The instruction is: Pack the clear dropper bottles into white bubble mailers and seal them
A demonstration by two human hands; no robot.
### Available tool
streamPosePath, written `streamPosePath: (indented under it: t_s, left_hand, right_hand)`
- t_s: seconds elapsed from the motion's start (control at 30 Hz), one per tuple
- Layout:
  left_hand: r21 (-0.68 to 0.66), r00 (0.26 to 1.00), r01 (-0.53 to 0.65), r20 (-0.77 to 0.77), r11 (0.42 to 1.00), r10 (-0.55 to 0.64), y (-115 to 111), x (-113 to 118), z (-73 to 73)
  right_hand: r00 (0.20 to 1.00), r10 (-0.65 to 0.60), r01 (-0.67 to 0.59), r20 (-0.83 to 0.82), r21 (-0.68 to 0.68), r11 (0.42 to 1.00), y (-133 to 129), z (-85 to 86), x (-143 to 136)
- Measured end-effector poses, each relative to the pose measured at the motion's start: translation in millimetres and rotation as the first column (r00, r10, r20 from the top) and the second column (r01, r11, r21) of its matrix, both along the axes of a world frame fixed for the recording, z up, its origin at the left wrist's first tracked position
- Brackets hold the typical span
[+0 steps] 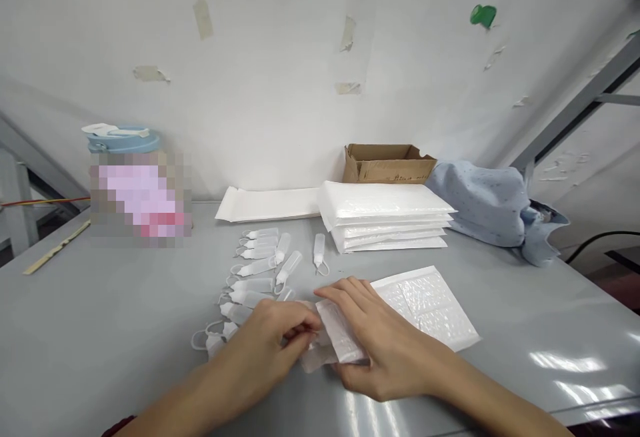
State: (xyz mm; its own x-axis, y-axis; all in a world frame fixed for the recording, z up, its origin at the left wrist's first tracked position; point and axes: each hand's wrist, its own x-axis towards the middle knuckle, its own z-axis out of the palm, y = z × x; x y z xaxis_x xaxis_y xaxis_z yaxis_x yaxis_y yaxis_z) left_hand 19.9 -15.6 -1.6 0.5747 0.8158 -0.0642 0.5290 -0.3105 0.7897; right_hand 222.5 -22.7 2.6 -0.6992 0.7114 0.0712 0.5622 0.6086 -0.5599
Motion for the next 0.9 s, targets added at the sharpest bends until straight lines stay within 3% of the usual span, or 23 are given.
streamPosePath:
  t_s: [0.2,0.37,0.47,0.63,0.73,0.9]
  left_hand:
    - [-0.184,0.976,0.079,0.213,0.98,-0.038,-7,12,0.7]
    - [-0.201,0.945,0.117,0.325,0.973,-0.047,-11,14,-0.7]
    - [-0.216,0.947,0.108,0.318,0.97,-0.034,-10,14,-1.8]
    - [-0.226,0.965,-0.123,0.199,0.966,0.169,-4,12,-8.4]
    - [-0.262,0.977,-0.109,0.147,0.959,0.152,0,9,-10.4]
    - [-0.29,0.983,-0.087,0.129,0.953,0.129,2,7,-8.5]
  right_hand:
    - [1.0,-0.012,0.012,-0.014,0.011,1.0,1,-0.4,0]
    - [0.999,-0.039,0.039,-0.007,-0.002,0.999,2,-0.7,2]
    - [0.999,-0.049,0.048,-0.011,-0.012,0.999,2,0.0,3]
    - [0.998,-0.061,0.061,-0.008,0.013,0.998,3,1.4,4]
    - [0.992,-0.099,0.091,0.081,0.097,0.991,5,-0.2,5]
    - [0.928,-0.283,0.249,0.243,0.163,0.955,16,-5.9,11]
